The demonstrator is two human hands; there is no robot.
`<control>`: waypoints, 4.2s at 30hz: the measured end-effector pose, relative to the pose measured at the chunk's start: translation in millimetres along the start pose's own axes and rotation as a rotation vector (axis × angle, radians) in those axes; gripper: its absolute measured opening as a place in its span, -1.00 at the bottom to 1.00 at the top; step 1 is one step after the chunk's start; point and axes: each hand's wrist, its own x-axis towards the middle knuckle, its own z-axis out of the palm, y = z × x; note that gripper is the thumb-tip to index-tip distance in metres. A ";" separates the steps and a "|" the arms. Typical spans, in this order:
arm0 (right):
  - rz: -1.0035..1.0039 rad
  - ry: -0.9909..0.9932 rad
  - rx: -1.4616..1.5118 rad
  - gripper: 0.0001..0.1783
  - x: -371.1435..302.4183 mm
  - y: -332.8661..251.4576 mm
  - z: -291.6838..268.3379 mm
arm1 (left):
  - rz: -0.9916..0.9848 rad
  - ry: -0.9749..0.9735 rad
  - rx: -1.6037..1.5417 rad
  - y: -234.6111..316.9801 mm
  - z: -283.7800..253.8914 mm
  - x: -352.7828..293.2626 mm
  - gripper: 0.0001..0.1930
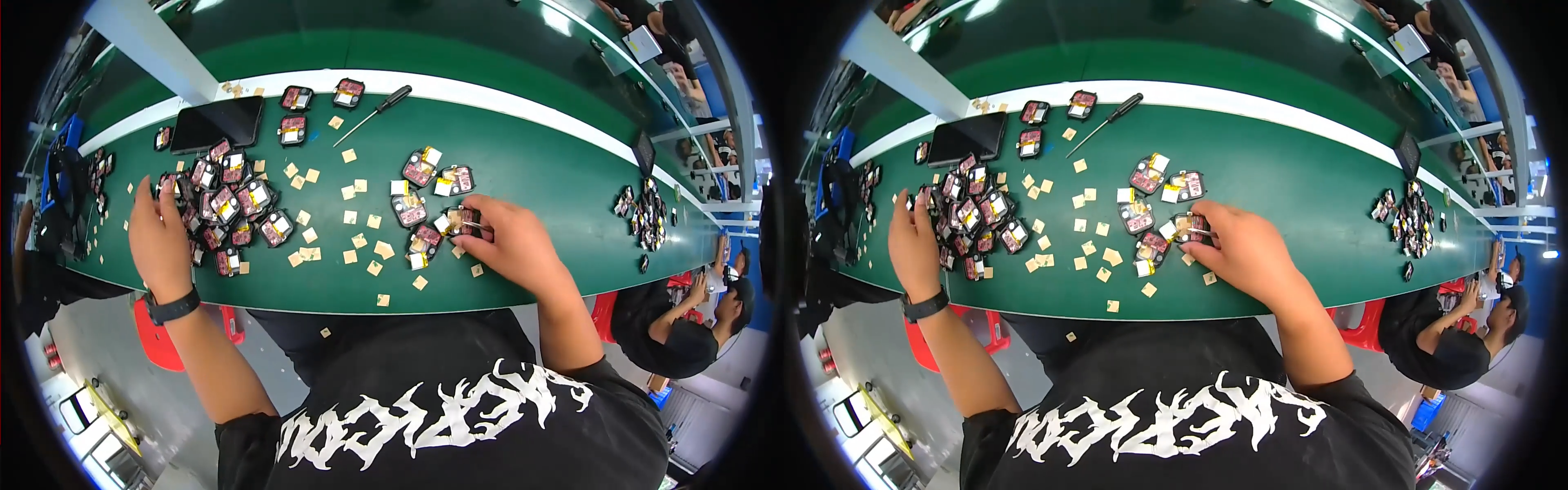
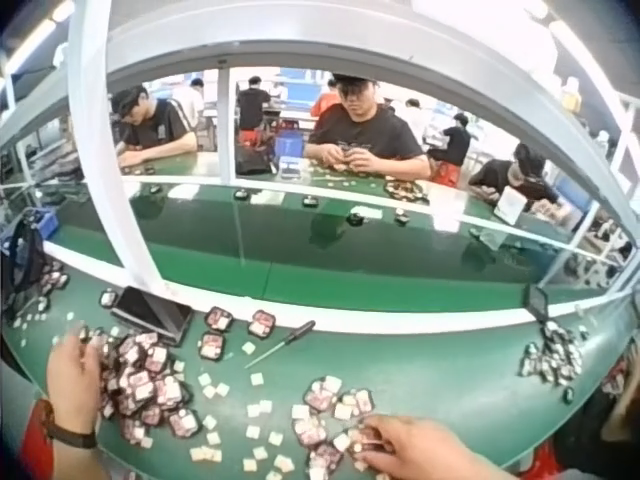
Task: Assembling small electronic components and applying stickers at a factory assembly line.
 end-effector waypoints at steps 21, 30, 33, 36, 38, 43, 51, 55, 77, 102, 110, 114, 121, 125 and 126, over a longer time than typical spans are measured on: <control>0.255 -0.147 1.030 -0.75 -35.6 -31.4 2.5 | -0.881 -1.312 -2.581 140.0 -35.0 -128.7 -0.48; 0.310 -0.238 1.194 -0.78 -49.0 -26.3 14.3 | -1.269 -0.733 -2.541 143.7 -54.7 -116.1 -0.71; 0.399 -0.210 1.181 -0.76 -51.3 -29.4 19.3 | -1.422 -1.080 -2.238 161.1 -44.3 -141.3 -0.79; 0.309 -0.196 1.142 -0.78 -54.7 -33.6 14.3 | -1.109 -1.203 -2.047 166.1 -59.6 -147.4 -0.66; 0.214 -0.153 1.031 -0.79 -58.2 -39.1 9.2 | -0.788 -1.220 -1.877 163.8 -66.4 -147.5 -0.55; 0.031 -0.139 0.760 -0.65 -57.1 -41.0 -4.2 | -0.614 -1.196 -1.797 167.3 -67.1 -151.8 -0.56; 0.127 -0.246 0.932 -0.78 -59.2 -43.5 -1.8 | -0.179 -1.099 -1.769 162.4 -63.0 -160.3 -0.57; 0.044 -0.349 1.059 -0.78 -70.6 -42.3 -5.7 | -0.054 -1.035 -1.673 163.2 -61.4 -163.9 -0.56; -0.126 -0.285 1.026 -0.81 -63.9 -54.7 13.8 | -0.490 -1.413 -1.800 147.3 -67.0 -147.0 -0.66; -0.236 -0.206 0.592 -0.78 -67.6 -62.0 14.9 | -0.340 -1.293 -1.568 153.2 -66.9 -154.4 -0.43; -0.117 -0.178 0.829 -0.73 -69.0 -47.0 28.4 | -0.624 -1.467 -1.675 143.2 -60.7 -154.2 -0.66; 0.089 -0.202 0.907 -0.55 -58.6 -48.0 13.7 | -0.535 -1.361 -1.642 146.3 -57.5 -155.0 -0.64; -0.130 -0.146 0.752 -0.73 -37.6 -51.2 19.4 | -0.260 -1.358 -1.500 139.4 -51.7 -158.3 -0.57; 0.029 -0.216 0.872 -0.79 -47.5 -51.5 17.4 | -0.236 -1.293 -1.423 142.3 -57.6 -157.4 -0.57; 0.162 -0.268 0.972 -0.80 -49.1 -52.7 16.2 | -0.230 -1.287 -1.405 142.6 -57.5 -157.3 -0.57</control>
